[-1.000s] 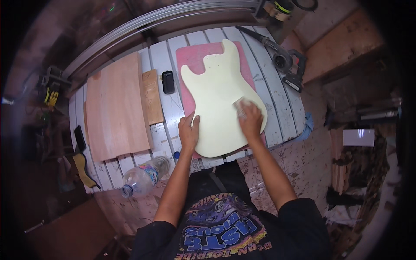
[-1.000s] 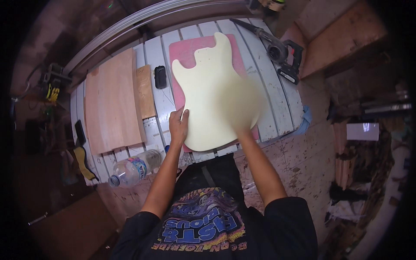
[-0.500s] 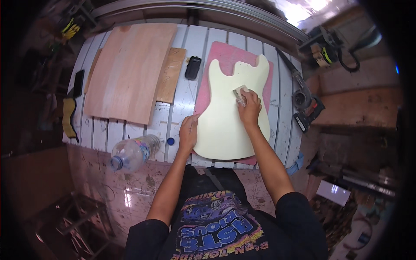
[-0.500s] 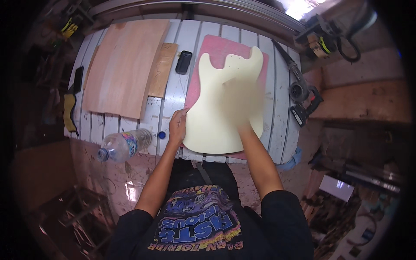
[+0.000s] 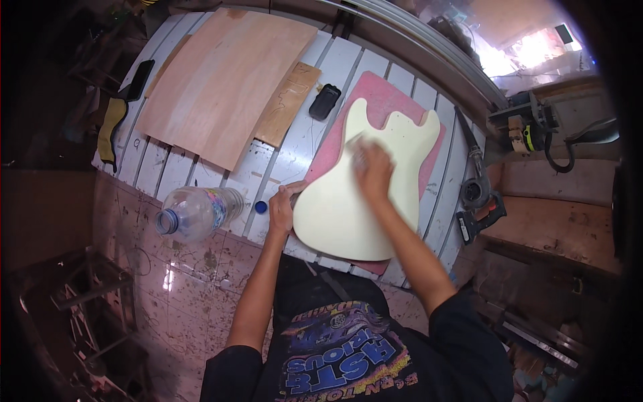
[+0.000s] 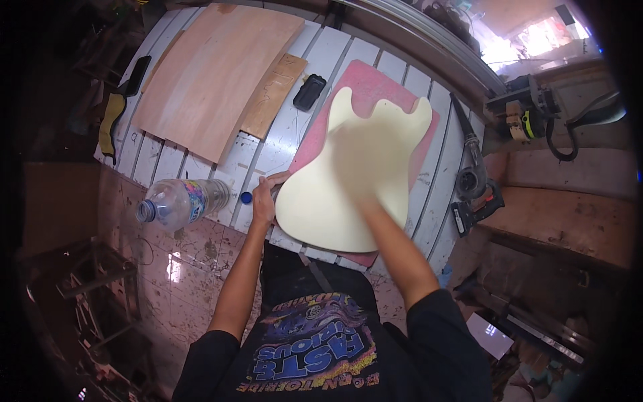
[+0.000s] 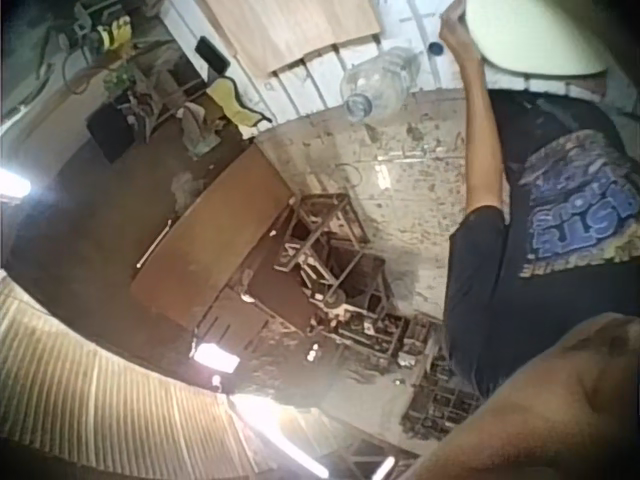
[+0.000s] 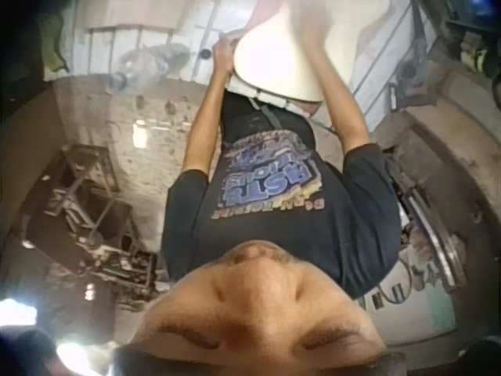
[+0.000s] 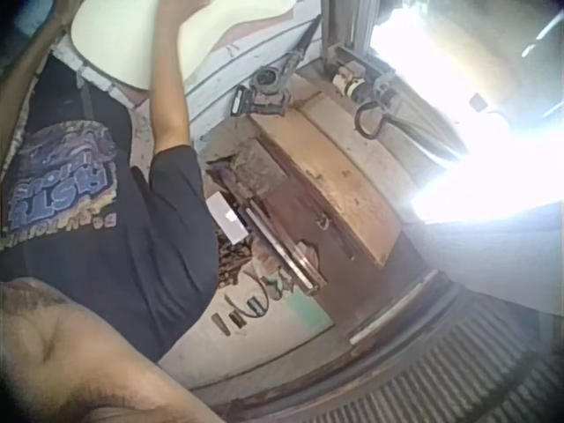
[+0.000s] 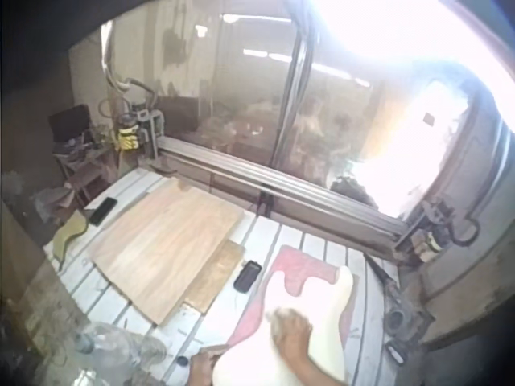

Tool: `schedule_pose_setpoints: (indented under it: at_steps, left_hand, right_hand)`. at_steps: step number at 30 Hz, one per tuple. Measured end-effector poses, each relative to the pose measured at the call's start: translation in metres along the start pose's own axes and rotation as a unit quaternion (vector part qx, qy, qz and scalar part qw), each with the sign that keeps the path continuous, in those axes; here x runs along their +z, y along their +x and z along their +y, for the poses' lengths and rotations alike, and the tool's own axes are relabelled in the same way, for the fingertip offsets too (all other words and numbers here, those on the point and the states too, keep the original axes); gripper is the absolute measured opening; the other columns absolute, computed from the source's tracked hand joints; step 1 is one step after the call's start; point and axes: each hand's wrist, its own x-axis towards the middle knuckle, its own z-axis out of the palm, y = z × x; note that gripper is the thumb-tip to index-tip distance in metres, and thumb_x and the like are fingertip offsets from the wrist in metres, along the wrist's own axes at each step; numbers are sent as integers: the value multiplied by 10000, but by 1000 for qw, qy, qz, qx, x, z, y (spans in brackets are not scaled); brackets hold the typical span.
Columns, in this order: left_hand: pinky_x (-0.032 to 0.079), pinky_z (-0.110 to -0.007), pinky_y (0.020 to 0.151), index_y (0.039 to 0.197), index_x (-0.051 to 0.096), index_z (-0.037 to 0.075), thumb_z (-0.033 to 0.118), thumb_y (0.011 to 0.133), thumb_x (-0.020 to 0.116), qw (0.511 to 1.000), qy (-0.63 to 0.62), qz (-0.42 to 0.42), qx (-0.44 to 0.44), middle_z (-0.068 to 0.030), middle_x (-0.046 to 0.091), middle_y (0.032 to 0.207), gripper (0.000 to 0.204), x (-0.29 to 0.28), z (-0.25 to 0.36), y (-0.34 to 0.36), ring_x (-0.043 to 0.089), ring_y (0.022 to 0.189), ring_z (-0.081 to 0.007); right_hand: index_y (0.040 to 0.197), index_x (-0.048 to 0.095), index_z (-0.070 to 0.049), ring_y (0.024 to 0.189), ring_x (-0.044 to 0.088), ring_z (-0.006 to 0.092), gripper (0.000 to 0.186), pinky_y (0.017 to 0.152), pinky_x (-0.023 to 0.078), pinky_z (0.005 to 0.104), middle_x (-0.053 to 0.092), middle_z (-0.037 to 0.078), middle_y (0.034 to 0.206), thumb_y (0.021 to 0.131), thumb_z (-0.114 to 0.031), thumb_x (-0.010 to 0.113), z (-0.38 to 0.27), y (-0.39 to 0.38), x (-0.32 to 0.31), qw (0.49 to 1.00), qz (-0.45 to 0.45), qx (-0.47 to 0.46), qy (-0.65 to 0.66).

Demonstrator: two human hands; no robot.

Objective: The person sands the sides and flat surfaces of a white guitar body using a sanding block and sandpaper, turning the object to reach different edges.

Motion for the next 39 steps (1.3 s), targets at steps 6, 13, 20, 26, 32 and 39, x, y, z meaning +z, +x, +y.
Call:
schedule_pose_setpoints:
  at_steps: [6, 13, 20, 26, 32, 39]
  left_hand:
    - [541, -416, 1012, 1131, 741, -122, 511, 1147, 236, 997, -73, 40, 3, -276, 733, 1181, 809, 2, -5, -2, 716, 1117, -353]
    - [556, -413, 972, 1074, 752, -120, 497, 1147, 273, 997, -4, 68, 40, -263, 750, 1133, 784, 5, -4, -4, 734, 1059, -350]
    - [585, -387, 963, 1085, 719, -164, 567, 1138, 227, 997, -38, 63, 19, -272, 734, 1149, 883, 9, 1, -4, 738, 1058, -329]
    - [595, -396, 954, 1112, 703, -176, 572, 1136, 237, 998, -26, 63, 11, -277, 730, 1154, 882, 5, -3, -3, 744, 1037, -337]
    - [601, -365, 905, 1100, 719, -148, 434, 1155, 351, 994, -68, 81, 19, -243, 749, 1104, 691, 9, 1, -4, 750, 988, -290]
    - [597, -357, 888, 1094, 726, -132, 373, 1145, 421, 995, -44, 92, 14, -218, 758, 1084, 592, 11, -1, -3, 748, 974, -272]
  right_hand:
    - [1270, 724, -211, 1169, 630, 397, 516, 984, 479, 536, 654, 164, 1328, 771, -94, 788, -46, -58, -25, 952, -167, -200, 163]
    - [1375, 660, -181, 1268, 553, 398, 587, 1047, 416, 533, 577, 183, 1418, 806, -95, 777, -22, 21, -20, 981, -181, -41, 58]
    - [1369, 661, -174, 1275, 548, 406, 586, 1048, 421, 531, 570, 192, 1439, 800, -77, 762, -8, 30, -31, 968, -163, -147, 119]
    - [1339, 676, -173, 1256, 560, 395, 606, 1038, 422, 545, 571, 195, 1418, 750, -94, 794, -29, -23, -29, 952, -176, -195, 157]
    - [1336, 662, -134, 1237, 561, 409, 587, 1036, 424, 530, 589, 193, 1411, 763, -66, 777, -4, 46, -33, 978, -155, -117, 82]
    - [1295, 697, -177, 1254, 564, 383, 515, 1041, 438, 522, 588, 152, 1426, 794, -97, 783, -2, 19, -33, 953, -208, -168, 146]
